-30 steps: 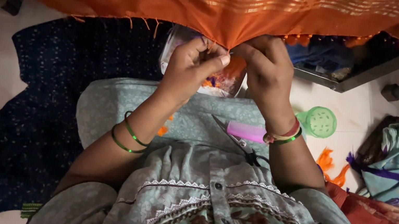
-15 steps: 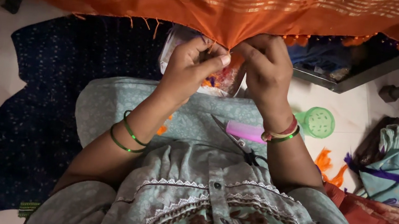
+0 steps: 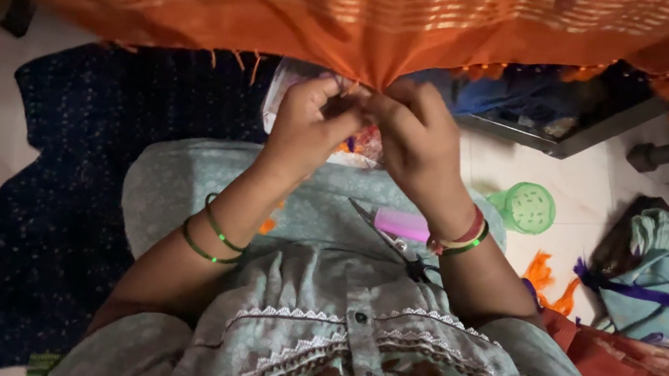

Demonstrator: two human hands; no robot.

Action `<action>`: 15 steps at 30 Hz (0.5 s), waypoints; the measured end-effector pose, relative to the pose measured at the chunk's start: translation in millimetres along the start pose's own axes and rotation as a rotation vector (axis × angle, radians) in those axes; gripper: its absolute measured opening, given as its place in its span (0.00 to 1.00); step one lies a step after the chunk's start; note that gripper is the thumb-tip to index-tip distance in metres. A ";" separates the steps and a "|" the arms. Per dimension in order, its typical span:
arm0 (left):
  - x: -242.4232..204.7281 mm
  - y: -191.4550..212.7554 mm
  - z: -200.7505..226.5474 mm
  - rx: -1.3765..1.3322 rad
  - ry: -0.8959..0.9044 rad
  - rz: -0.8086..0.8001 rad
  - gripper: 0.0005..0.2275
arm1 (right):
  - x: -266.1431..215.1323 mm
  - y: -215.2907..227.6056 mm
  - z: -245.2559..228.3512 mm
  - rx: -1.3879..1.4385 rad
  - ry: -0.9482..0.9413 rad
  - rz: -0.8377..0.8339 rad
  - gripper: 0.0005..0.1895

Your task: Trimming and attaching decorative tassels to the edge of a garment.

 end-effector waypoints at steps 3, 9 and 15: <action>4.0 -0.4 7.0 0.150 -0.070 -0.020 0.01 | 7.9 4.7 -9.3 -0.030 0.015 0.126 0.17; 10.4 -7.8 27.5 0.009 -0.045 -0.122 0.07 | 9.4 14.9 -10.9 0.300 -0.189 0.235 0.10; 21.8 -17.9 13.3 -0.408 0.317 -0.231 0.11 | 5.8 21.6 -7.4 0.571 -0.376 0.182 0.06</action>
Point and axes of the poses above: each hand's wrist, its own x-axis towards the middle knuckle, its own y-axis out of the back of the hand, z = x × y, the point moved 1 cm from there along x, towards the middle knuckle, and after that the axes turned 11 degrees about z, right-handed, at the moved point
